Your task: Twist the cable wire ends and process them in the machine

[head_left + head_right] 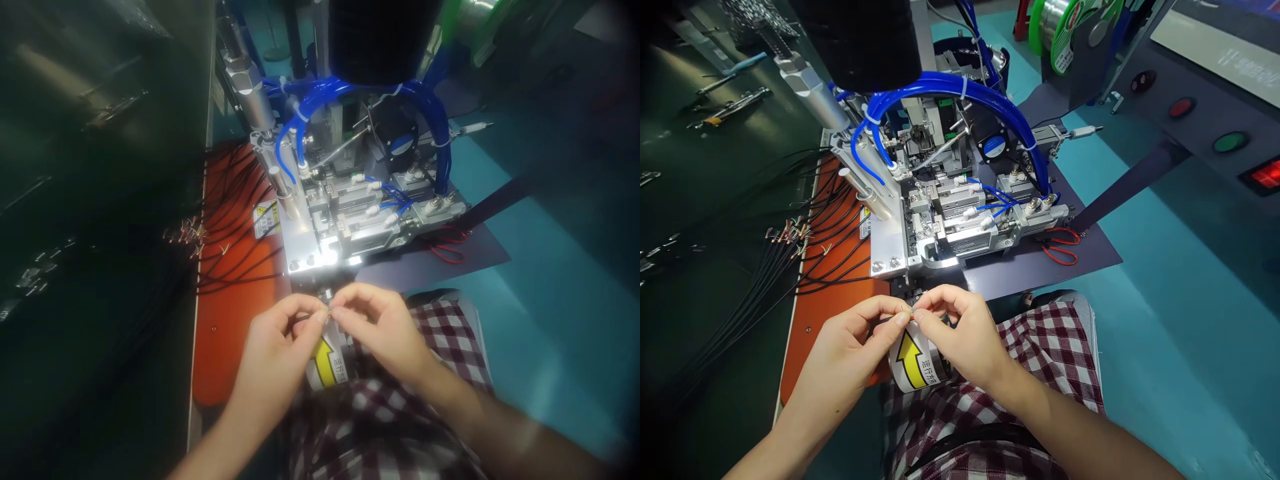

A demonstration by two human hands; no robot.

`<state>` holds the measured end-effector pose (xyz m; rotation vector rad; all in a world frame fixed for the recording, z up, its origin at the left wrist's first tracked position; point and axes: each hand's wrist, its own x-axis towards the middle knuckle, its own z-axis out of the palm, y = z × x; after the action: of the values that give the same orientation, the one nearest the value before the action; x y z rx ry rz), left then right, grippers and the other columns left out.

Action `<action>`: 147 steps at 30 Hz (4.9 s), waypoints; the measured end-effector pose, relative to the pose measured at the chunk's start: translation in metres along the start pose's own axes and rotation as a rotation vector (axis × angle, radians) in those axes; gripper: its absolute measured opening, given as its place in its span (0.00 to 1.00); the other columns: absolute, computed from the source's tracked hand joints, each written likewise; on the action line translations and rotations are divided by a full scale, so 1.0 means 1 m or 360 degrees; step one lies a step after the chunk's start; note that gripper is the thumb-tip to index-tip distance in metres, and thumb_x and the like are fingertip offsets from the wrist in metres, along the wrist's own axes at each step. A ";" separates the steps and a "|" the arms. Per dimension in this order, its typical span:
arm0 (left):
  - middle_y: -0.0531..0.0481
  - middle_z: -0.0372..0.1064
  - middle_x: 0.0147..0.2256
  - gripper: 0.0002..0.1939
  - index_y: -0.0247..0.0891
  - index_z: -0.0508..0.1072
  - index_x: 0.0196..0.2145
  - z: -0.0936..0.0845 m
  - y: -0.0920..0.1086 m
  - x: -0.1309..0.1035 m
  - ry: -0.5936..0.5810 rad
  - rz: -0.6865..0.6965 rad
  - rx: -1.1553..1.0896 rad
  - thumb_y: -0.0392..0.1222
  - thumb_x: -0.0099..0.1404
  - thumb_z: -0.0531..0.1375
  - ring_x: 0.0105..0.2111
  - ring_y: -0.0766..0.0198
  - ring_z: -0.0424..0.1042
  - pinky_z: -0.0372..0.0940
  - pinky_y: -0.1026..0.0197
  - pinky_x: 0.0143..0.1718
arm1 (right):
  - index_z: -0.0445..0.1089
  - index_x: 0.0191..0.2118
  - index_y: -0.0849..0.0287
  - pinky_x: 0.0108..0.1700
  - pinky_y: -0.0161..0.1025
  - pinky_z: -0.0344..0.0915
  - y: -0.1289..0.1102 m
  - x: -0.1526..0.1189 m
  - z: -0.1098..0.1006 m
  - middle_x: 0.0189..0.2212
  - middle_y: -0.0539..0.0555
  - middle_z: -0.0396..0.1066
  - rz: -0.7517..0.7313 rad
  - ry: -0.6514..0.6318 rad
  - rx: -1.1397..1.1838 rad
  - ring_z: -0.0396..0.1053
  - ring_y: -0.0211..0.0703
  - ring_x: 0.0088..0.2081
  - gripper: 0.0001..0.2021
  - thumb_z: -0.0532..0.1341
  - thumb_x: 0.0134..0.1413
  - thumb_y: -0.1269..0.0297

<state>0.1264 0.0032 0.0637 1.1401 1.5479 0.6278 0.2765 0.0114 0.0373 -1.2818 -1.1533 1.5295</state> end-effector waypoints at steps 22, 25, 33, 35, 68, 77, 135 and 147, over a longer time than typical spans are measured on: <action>0.52 0.69 0.23 0.12 0.37 0.73 0.28 0.000 -0.002 -0.005 0.0008 0.0017 -0.0050 0.49 0.59 0.61 0.17 0.72 0.57 0.52 0.71 0.14 | 0.71 0.28 0.60 0.33 0.36 0.67 -0.001 0.004 -0.003 0.21 0.47 0.68 0.0160 -0.0244 0.0324 0.67 0.37 0.25 0.05 0.63 0.50 0.65; 0.54 0.65 0.21 0.12 0.36 0.74 0.29 -0.001 -0.001 -0.004 -0.0041 -0.0015 -0.0038 0.49 0.58 0.62 0.16 0.73 0.54 0.52 0.71 0.14 | 0.70 0.28 0.60 0.33 0.36 0.67 -0.001 0.006 -0.008 0.22 0.48 0.68 0.0106 -0.0361 0.0207 0.67 0.37 0.26 0.05 0.62 0.52 0.66; 0.58 0.56 0.18 0.12 0.36 0.73 0.28 0.000 0.001 -0.003 0.0009 0.0007 -0.0021 0.49 0.58 0.61 0.16 0.73 0.50 0.48 0.72 0.13 | 0.70 0.29 0.59 0.32 0.36 0.68 0.002 0.004 -0.006 0.23 0.49 0.71 -0.0029 -0.0193 0.0039 0.69 0.38 0.27 0.05 0.61 0.54 0.66; 0.58 0.55 0.18 0.12 0.37 0.73 0.29 0.001 0.001 -0.002 -0.0001 -0.0015 -0.0033 0.49 0.58 0.62 0.16 0.73 0.49 0.48 0.72 0.13 | 0.71 0.31 0.59 0.33 0.37 0.69 0.002 0.005 -0.008 0.22 0.48 0.71 0.0049 -0.0237 0.0158 0.70 0.39 0.27 0.05 0.60 0.55 0.65; 0.49 0.67 0.36 0.09 0.37 0.72 0.41 -0.020 -0.033 0.022 0.0202 0.1251 0.0959 0.32 0.66 0.53 0.35 0.65 0.70 0.66 0.64 0.37 | 0.66 0.24 0.62 0.30 0.34 0.60 0.001 0.031 -0.010 0.20 0.45 0.65 0.0291 -0.0202 -0.0068 0.62 0.32 0.21 0.10 0.60 0.54 0.67; 0.48 0.66 0.38 0.12 0.32 0.71 0.44 -0.023 -0.042 0.034 0.0092 0.1498 0.1120 0.28 0.66 0.52 0.36 0.68 0.69 0.65 0.69 0.37 | 0.67 0.23 0.62 0.27 0.33 0.57 0.006 0.036 -0.013 0.19 0.45 0.65 0.0427 -0.0146 -0.0065 0.59 0.31 0.20 0.11 0.60 0.54 0.66; 0.48 0.68 0.36 0.20 0.48 0.71 0.51 -0.030 -0.047 0.036 -0.0015 0.1258 0.1365 0.36 0.67 0.47 0.32 0.63 0.70 0.67 0.66 0.29 | 0.69 0.25 0.62 0.32 0.35 0.58 0.026 0.039 -0.017 0.18 0.46 0.65 0.0449 -0.0251 0.0233 0.61 0.34 0.23 0.14 0.62 0.53 0.56; 0.47 0.66 0.37 0.21 0.45 0.70 0.52 -0.028 -0.044 0.037 0.0053 0.1401 0.1557 0.33 0.68 0.45 0.33 0.63 0.69 0.67 0.67 0.30 | 0.68 0.27 0.61 0.24 0.33 0.54 0.022 0.025 -0.014 0.18 0.45 0.61 0.0500 -0.0087 0.0142 0.58 0.33 0.21 0.10 0.66 0.45 0.60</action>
<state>0.0862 0.0231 0.0190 2.6254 1.3287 0.4110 0.2856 0.0312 0.0088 -1.4171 -0.9363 1.8323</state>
